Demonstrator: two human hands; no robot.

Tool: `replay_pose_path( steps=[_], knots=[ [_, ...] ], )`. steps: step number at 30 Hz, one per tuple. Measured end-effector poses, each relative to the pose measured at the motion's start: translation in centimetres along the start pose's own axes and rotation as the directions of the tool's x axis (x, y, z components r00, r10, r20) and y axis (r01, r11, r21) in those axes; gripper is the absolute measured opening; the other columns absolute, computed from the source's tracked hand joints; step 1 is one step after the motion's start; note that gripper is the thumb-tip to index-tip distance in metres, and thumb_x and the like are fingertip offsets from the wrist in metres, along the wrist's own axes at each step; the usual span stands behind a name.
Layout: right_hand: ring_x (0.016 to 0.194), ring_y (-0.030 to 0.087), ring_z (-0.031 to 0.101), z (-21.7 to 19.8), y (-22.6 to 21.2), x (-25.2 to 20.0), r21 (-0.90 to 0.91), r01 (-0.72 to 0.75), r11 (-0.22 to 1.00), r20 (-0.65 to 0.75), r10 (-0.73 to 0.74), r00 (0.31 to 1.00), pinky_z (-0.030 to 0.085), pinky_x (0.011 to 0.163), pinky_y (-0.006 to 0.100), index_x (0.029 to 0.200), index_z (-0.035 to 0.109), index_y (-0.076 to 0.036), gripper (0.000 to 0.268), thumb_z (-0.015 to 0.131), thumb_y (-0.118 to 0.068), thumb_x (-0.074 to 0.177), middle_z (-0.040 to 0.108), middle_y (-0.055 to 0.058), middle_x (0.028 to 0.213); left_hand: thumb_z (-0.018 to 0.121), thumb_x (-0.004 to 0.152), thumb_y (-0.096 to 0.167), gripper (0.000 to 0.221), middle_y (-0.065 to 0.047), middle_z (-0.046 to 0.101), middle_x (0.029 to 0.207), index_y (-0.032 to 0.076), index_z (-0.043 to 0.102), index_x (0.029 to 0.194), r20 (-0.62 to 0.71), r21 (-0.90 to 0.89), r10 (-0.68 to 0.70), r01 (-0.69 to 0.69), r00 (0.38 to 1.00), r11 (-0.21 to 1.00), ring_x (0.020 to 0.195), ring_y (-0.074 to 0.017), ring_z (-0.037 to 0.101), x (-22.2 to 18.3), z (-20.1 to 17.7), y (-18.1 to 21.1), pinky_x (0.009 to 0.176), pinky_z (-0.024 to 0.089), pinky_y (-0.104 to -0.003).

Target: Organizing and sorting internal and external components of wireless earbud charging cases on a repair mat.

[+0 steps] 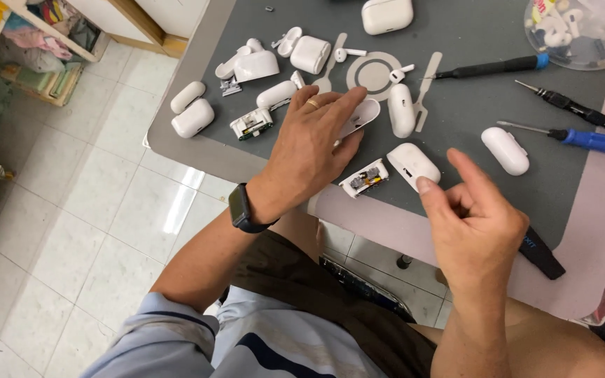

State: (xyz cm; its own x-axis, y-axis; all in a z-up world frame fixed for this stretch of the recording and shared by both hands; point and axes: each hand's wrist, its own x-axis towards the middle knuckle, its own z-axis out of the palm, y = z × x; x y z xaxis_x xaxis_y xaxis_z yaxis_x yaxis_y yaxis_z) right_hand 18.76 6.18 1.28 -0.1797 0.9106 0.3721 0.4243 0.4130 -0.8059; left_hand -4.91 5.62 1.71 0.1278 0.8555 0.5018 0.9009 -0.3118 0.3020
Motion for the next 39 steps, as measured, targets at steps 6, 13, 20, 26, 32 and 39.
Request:
replay_pose_path(
  steps=[6, 13, 20, 26, 32, 39],
  knots=[
    [0.066, 0.018, 0.059, -0.3, 0.1, -0.5, 0.093, -0.025, 0.995, -0.058, 0.031, 0.998, 0.051, 0.06, 0.031, 0.14, 0.066, 0.018, 0.037, 0.074, 0.009, 0.105, 0.069, 0.017, 0.084, 0.083, 0.083, 0.017, 0.039, -0.006, 0.07, 0.09, 0.007, 0.067, 0.117, 0.102, 0.145, 0.07, -0.085, 0.992, 0.986, 0.104, -0.0314, 0.062, 0.0, -0.7, -1.0, 0.087, 0.039, -0.049],
    [0.089, 0.033, 0.072, -0.1, 0.0, -1.0, 0.178, 0.086, 0.98, -0.092, -0.07, 0.993, 0.06, 0.071, 0.036, 0.136, 0.064, 0.025, 0.03, 0.062, 0.009, 0.111, 0.071, 0.031, 0.101, 0.09, 0.085, 0.023, 0.046, -0.006, 0.079, 0.098, 0.009, 0.064, 0.121, 0.108, 0.26, 0.163, -0.186, 0.981, 0.948, 0.12, -0.0373, 0.06, -0.7, -1.5, -1.1, 0.107, 0.034, -0.06],
    [0.081, 0.033, 0.066, 0.2, -0.1, -0.9, 0.201, 0.058, 0.978, -0.077, -0.043, 0.996, 0.058, 0.07, 0.038, 0.144, 0.056, 0.028, 0.036, 0.061, 0.013, 0.112, 0.068, 0.035, 0.1, 0.063, 0.105, 0.015, 0.026, -0.02, 0.062, 0.124, 0.003, 0.06, 0.127, 0.037, 0.328, 0.261, -0.259, 0.965, 0.908, 0.119, -0.0393, 0.06, -2.7, -2.4, 0.9, 0.103, 0.046, -0.058],
    [0.088, 0.034, 0.069, 0.3, -0.2, -0.9, 0.127, 0.052, 0.991, -0.096, -0.04, 0.995, 0.06, 0.075, 0.04, 0.14, 0.061, 0.029, 0.032, 0.061, 0.014, 0.111, 0.068, 0.033, 0.099, 0.067, 0.095, 0.008, 0.047, -0.019, 0.051, 0.145, 0.005, 0.056, 0.14, 0.033, 0.289, 0.149, -0.152, 0.988, 0.945, 0.134, -0.0395, 0.053, -3.2, -4.2, -2.5, 0.105, 0.046, -0.057],
    [0.088, 0.033, 0.069, 0.5, -0.1, -1.4, 0.12, 0.052, 0.991, -0.093, -0.041, 0.995, 0.061, 0.076, 0.039, 0.138, 0.064, 0.031, 0.029, 0.061, 0.017, 0.113, 0.068, 0.032, 0.098, 0.076, 0.08, -0.007, 0.037, -0.014, 0.068, 0.12, 0.006, 0.078, 0.114, -0.123, 0.416, 0.039, 0.016, 0.992, 0.909, 0.102, -0.0316, 0.066, 1.3, -10.2, -10.4, 0.074, 0.047, -0.045],
    [0.087, 0.032, 0.067, 0.7, 0.6, -1.6, 0.15, 0.051, 0.987, -0.119, -0.033, 0.992, 0.06, 0.077, 0.038, 0.139, 0.064, 0.031, 0.027, 0.059, 0.018, 0.116, 0.068, 0.034, 0.103, 0.086, 0.085, 0.012, 0.036, -0.007, 0.074, 0.128, 0.011, 0.079, 0.12, 0.135, 0.277, -0.058, 0.018, 0.989, 0.961, 0.112, -0.0199, 0.065, 1.7, -12.5, -15.0, 0.096, 0.035, -0.045]
  ],
)
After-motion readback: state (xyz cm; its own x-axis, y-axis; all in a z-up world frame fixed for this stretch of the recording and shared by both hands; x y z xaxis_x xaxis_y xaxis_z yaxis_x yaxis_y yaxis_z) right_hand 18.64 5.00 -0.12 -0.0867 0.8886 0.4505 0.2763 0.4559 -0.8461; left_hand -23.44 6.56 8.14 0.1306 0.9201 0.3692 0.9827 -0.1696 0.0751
